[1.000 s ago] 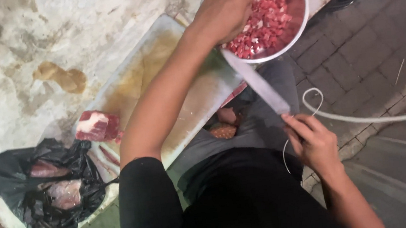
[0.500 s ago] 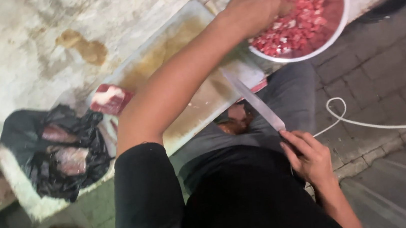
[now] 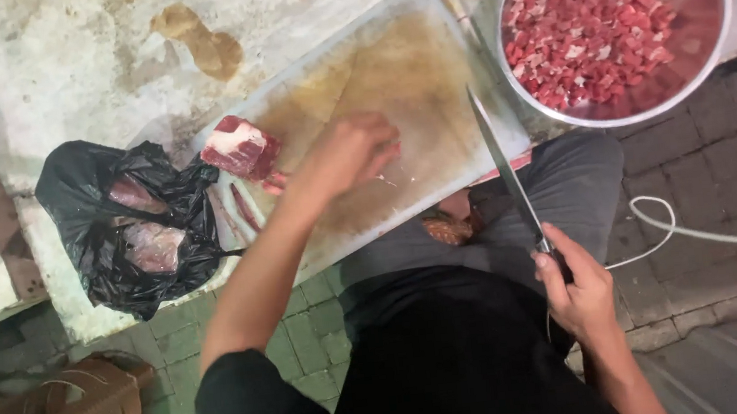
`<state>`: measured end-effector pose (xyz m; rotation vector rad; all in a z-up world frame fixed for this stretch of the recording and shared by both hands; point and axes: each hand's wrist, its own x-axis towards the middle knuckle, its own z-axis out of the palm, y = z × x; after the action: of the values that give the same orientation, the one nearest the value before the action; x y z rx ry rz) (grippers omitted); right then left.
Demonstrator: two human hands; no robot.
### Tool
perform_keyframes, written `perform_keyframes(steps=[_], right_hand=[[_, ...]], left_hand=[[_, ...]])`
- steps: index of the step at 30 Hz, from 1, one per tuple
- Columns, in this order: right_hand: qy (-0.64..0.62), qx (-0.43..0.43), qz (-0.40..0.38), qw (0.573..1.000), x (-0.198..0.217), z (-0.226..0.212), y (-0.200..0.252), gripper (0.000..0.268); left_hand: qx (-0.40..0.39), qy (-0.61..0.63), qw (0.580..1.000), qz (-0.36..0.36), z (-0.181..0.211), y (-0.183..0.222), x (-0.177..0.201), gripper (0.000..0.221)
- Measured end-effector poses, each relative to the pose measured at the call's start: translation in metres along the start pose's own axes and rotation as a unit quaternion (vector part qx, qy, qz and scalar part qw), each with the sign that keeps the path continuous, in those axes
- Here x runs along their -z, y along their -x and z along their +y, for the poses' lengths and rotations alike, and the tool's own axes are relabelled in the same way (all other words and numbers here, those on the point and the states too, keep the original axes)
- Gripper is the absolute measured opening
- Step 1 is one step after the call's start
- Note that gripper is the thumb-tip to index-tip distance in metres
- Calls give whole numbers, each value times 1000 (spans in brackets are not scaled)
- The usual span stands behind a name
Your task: Cutting raw meat into small cubes on a cutting board and transferring them to a metal bowl.
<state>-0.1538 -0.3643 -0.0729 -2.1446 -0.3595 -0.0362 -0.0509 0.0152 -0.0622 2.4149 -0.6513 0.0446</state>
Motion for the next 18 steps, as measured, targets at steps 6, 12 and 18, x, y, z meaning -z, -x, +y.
perform_keyframes(steps=[6,12,18], right_hand=[[7,78,-47,996,-13,-47,-40,39],[69,68,-72,993,-29,-43,-45,42],[66,53,-93,992,-32,-40,-43,45]], left_hand=[[61,34,993,90,-3,24,-35,8],[120,66,959,248,24,3,-80,11],[132,72,952,266,32,5,-71,11]])
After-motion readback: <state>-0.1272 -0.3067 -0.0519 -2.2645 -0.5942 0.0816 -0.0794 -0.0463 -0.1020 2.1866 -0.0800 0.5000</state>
